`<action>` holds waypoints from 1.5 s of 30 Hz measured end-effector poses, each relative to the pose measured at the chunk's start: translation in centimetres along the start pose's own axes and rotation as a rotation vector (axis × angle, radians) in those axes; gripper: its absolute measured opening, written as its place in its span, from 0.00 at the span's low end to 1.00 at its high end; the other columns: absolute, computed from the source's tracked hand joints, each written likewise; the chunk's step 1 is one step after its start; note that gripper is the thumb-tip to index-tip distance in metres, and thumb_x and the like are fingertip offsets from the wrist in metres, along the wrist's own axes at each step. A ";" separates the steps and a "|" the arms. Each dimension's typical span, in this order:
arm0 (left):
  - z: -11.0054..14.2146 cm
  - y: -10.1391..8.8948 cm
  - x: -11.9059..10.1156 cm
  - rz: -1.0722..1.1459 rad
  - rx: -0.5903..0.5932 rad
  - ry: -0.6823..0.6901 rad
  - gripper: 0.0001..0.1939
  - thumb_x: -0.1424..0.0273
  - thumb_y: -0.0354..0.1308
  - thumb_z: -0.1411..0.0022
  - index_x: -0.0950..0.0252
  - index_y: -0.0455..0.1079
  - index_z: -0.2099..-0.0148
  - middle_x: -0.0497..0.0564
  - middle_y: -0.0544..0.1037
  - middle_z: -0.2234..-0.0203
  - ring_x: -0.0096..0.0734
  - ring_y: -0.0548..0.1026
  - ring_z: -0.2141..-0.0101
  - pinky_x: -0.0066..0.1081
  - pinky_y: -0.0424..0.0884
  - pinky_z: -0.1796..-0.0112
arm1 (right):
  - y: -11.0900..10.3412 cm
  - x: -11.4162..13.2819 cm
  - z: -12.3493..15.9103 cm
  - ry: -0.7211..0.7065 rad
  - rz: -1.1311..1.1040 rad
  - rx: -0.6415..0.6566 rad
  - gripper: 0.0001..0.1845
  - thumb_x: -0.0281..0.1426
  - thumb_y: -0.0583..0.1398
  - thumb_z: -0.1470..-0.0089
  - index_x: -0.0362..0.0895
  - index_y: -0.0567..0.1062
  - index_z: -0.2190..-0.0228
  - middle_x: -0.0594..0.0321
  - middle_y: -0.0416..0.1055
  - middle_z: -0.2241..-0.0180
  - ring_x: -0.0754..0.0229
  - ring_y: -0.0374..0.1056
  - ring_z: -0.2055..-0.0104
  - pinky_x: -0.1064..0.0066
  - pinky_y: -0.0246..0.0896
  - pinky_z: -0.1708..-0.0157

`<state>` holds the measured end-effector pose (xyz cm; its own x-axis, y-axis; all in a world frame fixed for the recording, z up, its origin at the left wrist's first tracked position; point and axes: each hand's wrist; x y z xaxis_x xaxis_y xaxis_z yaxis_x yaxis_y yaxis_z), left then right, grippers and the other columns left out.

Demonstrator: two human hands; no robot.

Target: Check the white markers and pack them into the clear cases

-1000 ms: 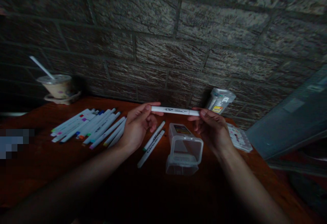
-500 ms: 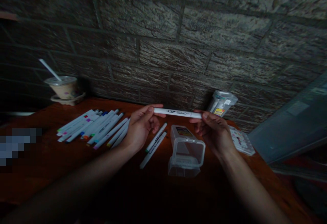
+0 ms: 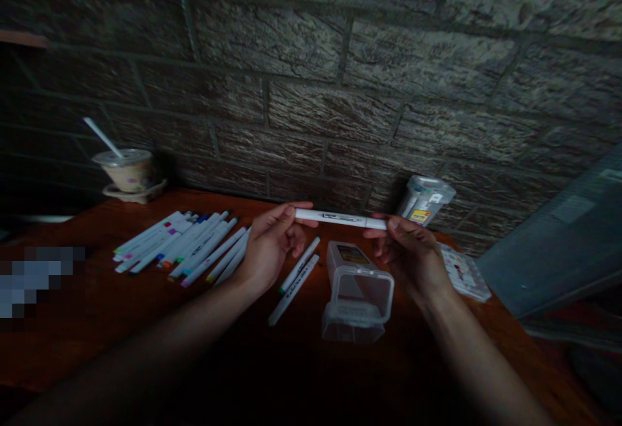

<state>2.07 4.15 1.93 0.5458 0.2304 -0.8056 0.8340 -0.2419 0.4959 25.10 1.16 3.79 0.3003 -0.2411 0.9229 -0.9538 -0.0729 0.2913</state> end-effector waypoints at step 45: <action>0.2 0.0 0.6 -0.093 0.008 0.036 0.14 0.61 0.65 0.34 0.66 0.78 0.53 0.50 0.80 0.70 0.19 0.68 0.83 0.21 0.61 0.84 | -0.7 -1.1 -0.8 0.040 0.012 -0.060 0.13 0.36 0.71 0.49 0.43 0.84 0.62 0.55 0.85 0.68 0.62 0.71 0.79 0.73 0.64 0.81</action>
Point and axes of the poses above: each hand's wrist, its own z-axis away from the middle knuckle, its own y-axis out of the palm, x = y × z
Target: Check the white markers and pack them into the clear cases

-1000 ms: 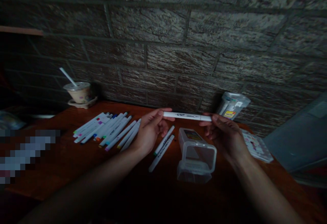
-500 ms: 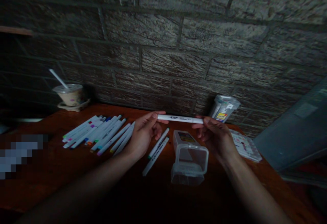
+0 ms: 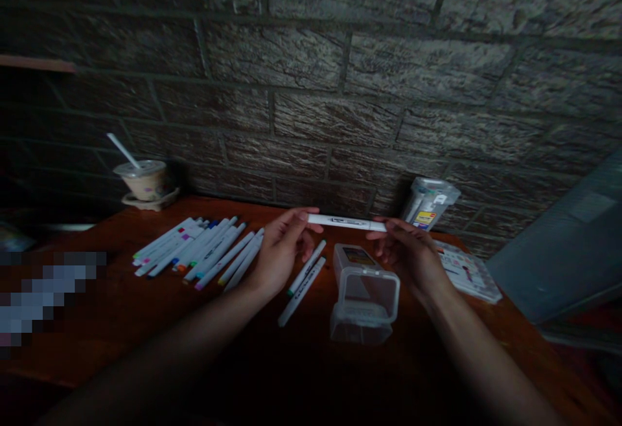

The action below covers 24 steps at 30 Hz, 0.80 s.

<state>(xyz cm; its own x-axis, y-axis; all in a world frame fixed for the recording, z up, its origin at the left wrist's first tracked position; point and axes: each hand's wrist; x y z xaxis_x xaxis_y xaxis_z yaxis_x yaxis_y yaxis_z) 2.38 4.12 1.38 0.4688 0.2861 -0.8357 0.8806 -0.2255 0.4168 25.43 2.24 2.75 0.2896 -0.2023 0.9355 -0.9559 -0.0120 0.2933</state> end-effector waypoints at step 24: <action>1.1 0.3 0.4 -0.206 0.082 0.076 0.10 0.67 0.68 0.37 0.61 0.79 0.54 0.45 0.74 0.72 0.20 0.68 0.81 0.22 0.61 0.81 | -0.7 -1.0 -0.6 -0.011 0.070 -0.026 0.18 0.36 0.76 0.54 0.47 0.85 0.60 0.62 0.83 0.69 0.66 0.71 0.78 0.76 0.63 0.81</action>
Point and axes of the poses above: each hand's wrist, its own z-axis away from the middle knuckle, its own y-axis out of the palm, x = y × z
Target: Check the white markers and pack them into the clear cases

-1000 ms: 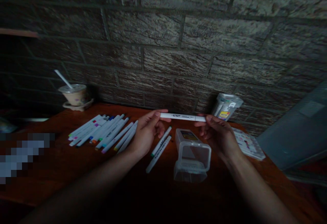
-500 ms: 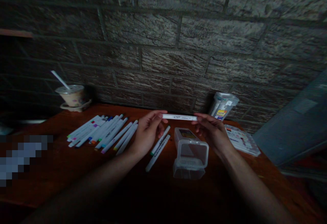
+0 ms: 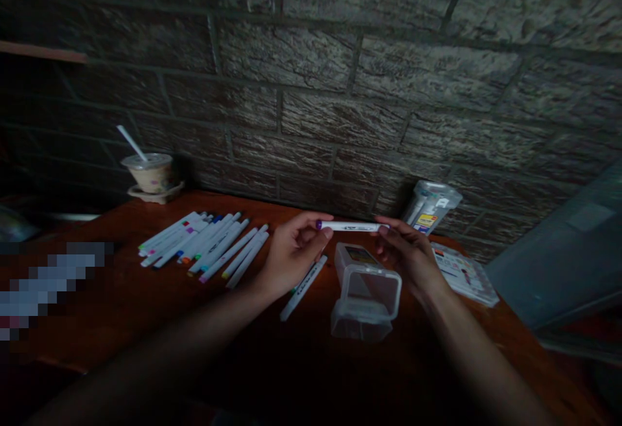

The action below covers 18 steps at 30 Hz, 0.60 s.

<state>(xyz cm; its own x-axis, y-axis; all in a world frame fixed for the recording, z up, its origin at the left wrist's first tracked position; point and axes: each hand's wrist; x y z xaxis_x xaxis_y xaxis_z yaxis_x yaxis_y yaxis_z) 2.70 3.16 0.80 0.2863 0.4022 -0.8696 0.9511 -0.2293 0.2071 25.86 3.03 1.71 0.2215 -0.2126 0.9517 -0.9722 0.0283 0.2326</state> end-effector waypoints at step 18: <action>0.5 -0.1 0.2 -0.151 0.099 0.112 0.10 0.70 0.65 0.34 0.65 0.77 0.50 0.44 0.73 0.77 0.19 0.66 0.81 0.20 0.59 0.81 | -0.9 -0.4 -0.4 0.014 -0.052 0.036 0.19 0.33 0.75 0.54 0.48 0.85 0.57 0.67 0.76 0.77 0.67 0.70 0.78 0.79 0.61 0.81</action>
Point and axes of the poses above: each hand's wrist, its own z-axis away from the middle knuckle, its own y-axis out of the palm, x = y × z
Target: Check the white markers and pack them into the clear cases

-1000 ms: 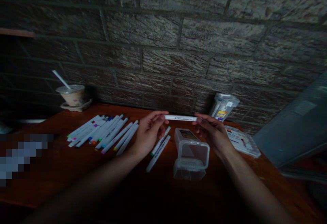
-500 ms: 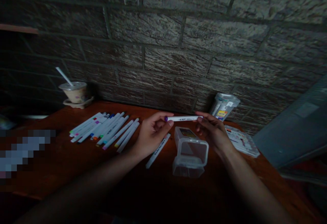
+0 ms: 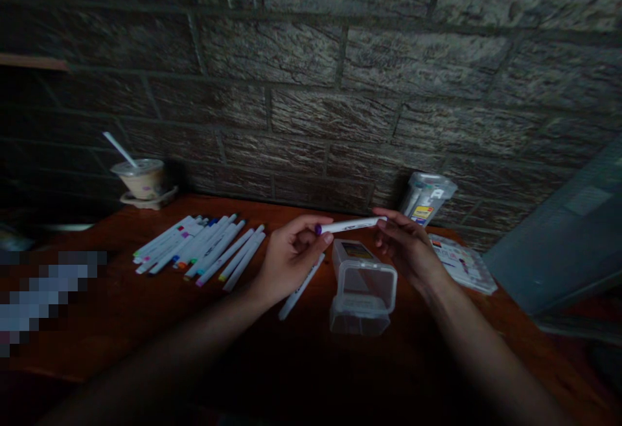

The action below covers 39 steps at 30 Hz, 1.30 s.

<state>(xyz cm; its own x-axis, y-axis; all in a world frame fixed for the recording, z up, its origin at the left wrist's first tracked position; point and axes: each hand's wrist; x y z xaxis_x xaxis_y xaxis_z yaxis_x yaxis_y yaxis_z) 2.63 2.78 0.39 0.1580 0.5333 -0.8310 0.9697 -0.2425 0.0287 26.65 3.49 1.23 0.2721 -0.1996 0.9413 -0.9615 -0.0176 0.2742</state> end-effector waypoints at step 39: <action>-0.4 -0.1 0.1 -0.014 -0.040 -0.035 0.09 0.69 0.65 0.35 0.64 0.77 0.53 0.43 0.74 0.77 0.18 0.66 0.82 0.19 0.60 0.82 | -0.1 0.0 -0.1 0.024 -0.002 -0.008 0.18 0.35 0.76 0.55 0.47 0.85 0.60 0.63 0.82 0.69 0.66 0.70 0.77 0.77 0.61 0.80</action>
<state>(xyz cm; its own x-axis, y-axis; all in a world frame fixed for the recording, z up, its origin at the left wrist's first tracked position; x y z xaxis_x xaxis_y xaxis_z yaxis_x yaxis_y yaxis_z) 2.60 3.12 0.54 0.1381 0.5074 -0.8506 0.9785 -0.2025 0.0380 26.77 3.56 1.19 0.2748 -0.1760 0.9452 -0.9607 -0.0105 0.2774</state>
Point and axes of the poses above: each hand's wrist, its own z-axis away from the middle knuckle, its own y-axis out of the palm, x = y × z
